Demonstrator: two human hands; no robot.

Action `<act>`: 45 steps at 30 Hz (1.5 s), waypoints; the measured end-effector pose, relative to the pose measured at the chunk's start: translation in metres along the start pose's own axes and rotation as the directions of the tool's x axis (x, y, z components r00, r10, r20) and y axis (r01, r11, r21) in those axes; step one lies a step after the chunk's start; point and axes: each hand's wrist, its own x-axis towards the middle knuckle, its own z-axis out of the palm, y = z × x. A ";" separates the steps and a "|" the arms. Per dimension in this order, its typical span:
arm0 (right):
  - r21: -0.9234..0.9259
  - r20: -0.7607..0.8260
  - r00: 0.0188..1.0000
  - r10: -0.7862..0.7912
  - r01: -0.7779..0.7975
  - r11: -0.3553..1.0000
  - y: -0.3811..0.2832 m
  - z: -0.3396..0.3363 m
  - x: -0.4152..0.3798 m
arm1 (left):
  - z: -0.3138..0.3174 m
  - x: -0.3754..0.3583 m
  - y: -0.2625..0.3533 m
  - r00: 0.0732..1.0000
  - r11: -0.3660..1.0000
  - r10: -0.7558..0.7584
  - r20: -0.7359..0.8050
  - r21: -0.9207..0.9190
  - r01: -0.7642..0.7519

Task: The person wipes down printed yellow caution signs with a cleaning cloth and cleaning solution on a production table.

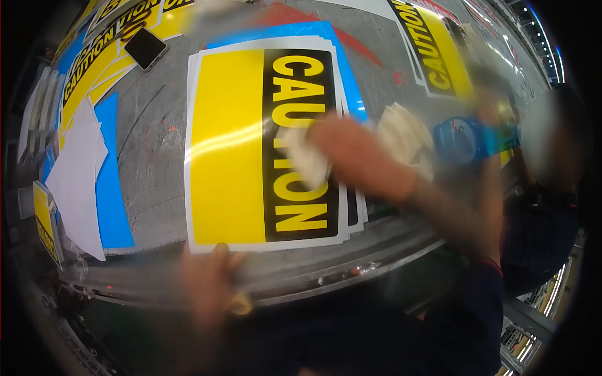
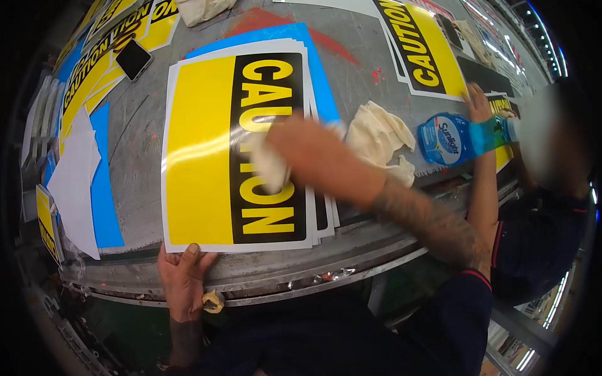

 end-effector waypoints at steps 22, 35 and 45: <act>-0.239 -0.188 0.937 0.294 -0.334 0.912 0.089 -0.019 0.042 | -0.011 0.001 -0.009 0.972 0.963 0.176 0.153 0.177 -0.202; -0.239 -0.177 0.970 0.167 -0.207 0.949 0.086 0.008 0.087 | -0.010 0.001 -0.004 0.993 0.998 0.035 0.115 0.052 -0.041; -0.033 -0.064 0.987 0.147 -0.150 0.988 0.056 0.032 0.113 | -0.004 0.001 0.005 0.993 0.992 -0.119 0.016 -0.028 0.120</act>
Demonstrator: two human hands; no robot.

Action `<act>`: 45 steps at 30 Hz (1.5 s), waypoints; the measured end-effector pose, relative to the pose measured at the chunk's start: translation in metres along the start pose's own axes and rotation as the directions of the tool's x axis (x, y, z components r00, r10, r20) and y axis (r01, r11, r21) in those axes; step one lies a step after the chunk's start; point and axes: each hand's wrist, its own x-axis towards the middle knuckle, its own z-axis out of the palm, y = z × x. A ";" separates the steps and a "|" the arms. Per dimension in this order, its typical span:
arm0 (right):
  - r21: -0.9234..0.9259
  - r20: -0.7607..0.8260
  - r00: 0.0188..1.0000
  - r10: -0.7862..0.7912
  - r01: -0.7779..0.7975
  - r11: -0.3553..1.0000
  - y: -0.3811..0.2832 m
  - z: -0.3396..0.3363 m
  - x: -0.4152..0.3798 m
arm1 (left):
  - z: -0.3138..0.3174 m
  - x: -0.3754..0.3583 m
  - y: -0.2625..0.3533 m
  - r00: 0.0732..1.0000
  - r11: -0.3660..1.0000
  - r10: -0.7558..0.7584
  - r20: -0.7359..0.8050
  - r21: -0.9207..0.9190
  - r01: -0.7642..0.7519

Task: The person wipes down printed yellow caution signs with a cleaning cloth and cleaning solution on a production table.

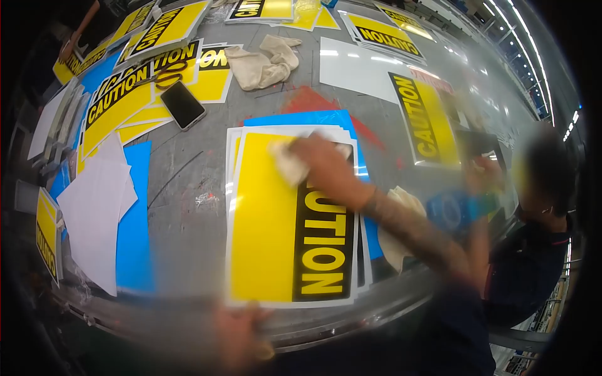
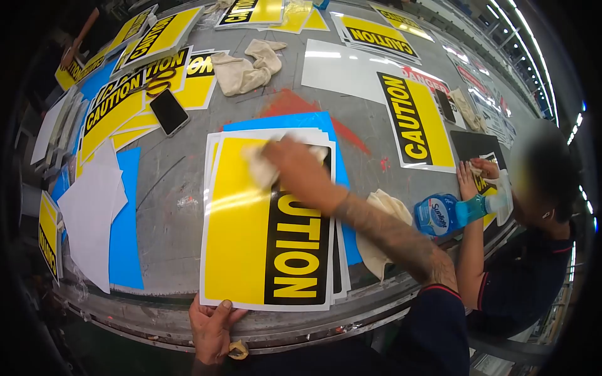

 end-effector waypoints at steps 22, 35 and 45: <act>-0.211 -0.125 0.989 0.076 -0.101 0.972 0.028 -0.021 -0.059 | -0.001 0.003 -0.001 0.994 0.998 0.069 0.080 -0.020 -0.067; 0.397 0.405 0.860 -0.310 0.140 0.907 -0.156 -0.014 -0.152 | 0.007 0.008 -0.006 0.974 0.976 0.166 0.154 -0.163 -0.141; 0.211 0.099 0.991 0.096 -0.115 0.971 -0.086 -0.020 -0.087 | 0.000 0.011 0.000 0.959 0.956 0.109 0.263 -0.292 -0.028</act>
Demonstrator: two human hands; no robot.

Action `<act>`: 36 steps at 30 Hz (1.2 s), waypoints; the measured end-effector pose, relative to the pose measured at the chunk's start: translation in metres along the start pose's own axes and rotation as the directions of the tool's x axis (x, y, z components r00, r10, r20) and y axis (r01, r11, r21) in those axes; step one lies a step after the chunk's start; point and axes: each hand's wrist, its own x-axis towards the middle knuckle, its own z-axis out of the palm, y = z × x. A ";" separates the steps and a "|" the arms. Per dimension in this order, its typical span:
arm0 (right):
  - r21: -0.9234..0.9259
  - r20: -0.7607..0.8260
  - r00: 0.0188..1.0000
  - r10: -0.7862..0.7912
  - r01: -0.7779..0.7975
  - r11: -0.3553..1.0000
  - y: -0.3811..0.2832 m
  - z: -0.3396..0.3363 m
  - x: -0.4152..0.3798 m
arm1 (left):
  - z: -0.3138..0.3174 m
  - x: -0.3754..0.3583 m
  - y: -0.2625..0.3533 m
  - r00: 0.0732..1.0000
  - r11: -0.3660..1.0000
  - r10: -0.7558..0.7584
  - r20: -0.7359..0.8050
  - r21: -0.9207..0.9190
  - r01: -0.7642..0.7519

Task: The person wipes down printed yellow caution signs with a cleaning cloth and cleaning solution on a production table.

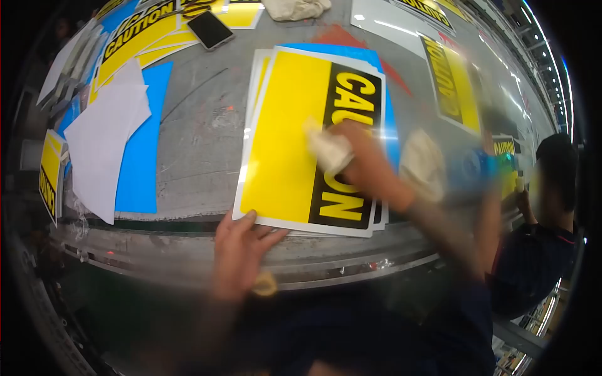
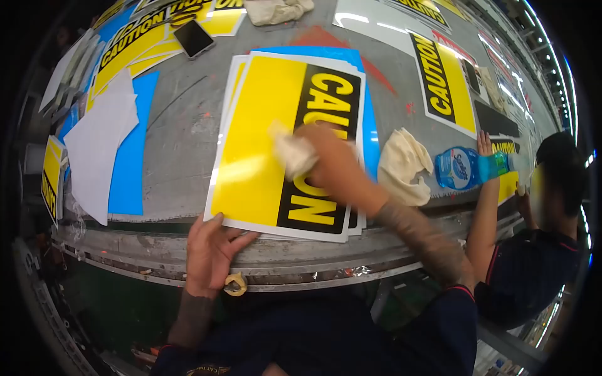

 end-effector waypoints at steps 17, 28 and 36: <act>0.231 0.181 0.912 -0.368 0.325 0.917 -0.082 0.065 0.008 | -0.001 0.001 -0.001 0.999 0.963 0.011 0.045 -0.268 0.001; -0.053 0.013 0.957 -0.289 0.289 0.956 -0.014 0.054 0.089 | -0.004 -0.002 -0.009 0.997 0.999 -0.027 -0.072 0.031 0.029; -0.251 -0.182 0.969 -0.169 0.120 0.960 0.115 0.029 0.220 | -0.003 -0.003 -0.007 0.994 0.998 -0.035 -0.102 0.045 0.040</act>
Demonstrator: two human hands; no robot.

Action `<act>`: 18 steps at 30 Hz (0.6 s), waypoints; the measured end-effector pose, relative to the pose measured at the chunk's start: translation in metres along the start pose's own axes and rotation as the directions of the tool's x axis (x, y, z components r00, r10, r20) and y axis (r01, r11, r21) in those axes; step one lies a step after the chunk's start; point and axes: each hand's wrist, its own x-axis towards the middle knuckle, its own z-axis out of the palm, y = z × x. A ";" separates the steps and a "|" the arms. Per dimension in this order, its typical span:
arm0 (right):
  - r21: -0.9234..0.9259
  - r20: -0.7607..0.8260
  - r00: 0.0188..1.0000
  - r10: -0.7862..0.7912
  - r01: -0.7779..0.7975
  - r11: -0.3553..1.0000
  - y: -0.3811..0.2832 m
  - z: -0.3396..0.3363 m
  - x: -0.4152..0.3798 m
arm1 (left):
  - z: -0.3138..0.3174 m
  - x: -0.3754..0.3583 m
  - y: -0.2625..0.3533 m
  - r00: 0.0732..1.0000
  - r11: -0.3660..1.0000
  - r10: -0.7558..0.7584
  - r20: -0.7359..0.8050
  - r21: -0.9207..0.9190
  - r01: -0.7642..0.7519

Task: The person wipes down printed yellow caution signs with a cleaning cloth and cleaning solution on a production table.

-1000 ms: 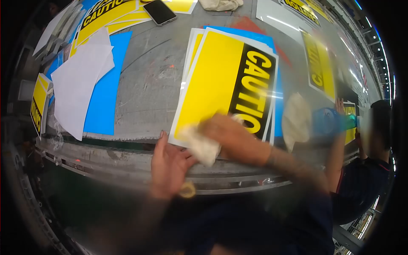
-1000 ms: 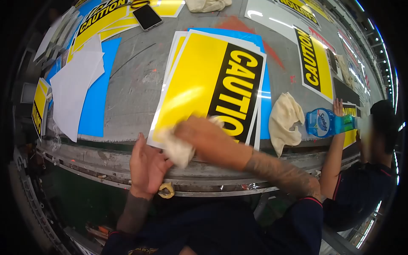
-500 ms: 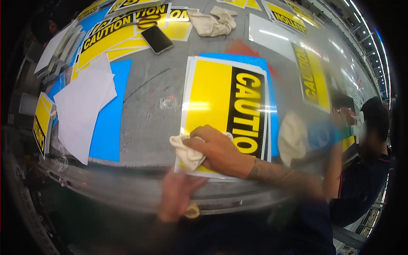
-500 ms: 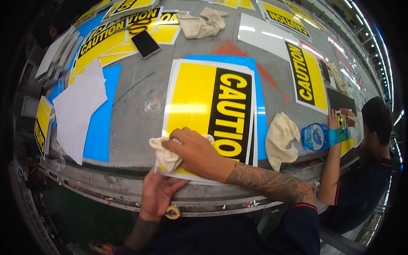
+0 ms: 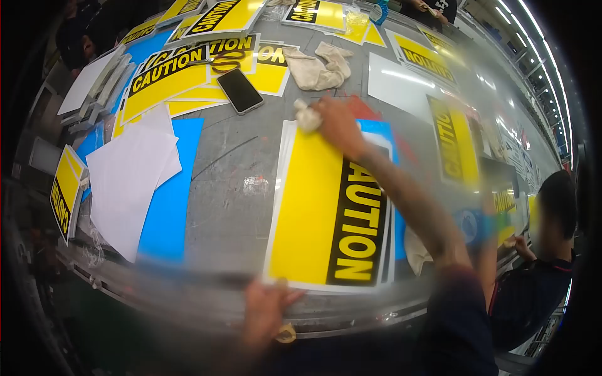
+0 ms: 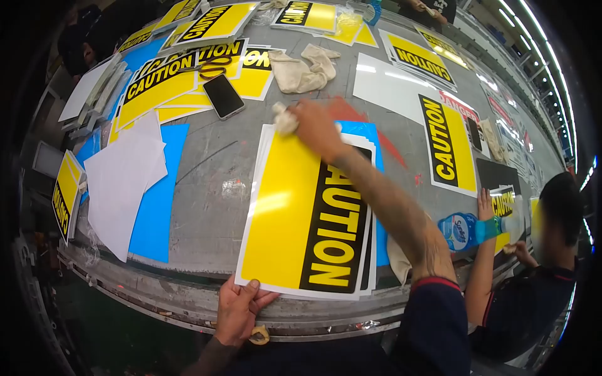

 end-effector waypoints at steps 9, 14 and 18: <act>0.300 0.428 0.816 -0.388 0.277 0.913 -0.168 -0.084 -0.162 | -0.003 0.001 0.005 0.999 0.999 0.039 -0.008 0.012 -0.039; 0.033 0.168 0.986 -0.010 0.004 0.999 -0.078 -0.072 -0.126 | -0.008 -0.001 0.008 0.999 0.990 0.047 -0.014 0.137 -0.044; -0.188 -0.015 0.968 0.252 -0.250 0.950 0.035 -0.106 -0.055 | -0.010 0.000 0.006 0.998 0.987 0.057 -0.040 0.155 -0.050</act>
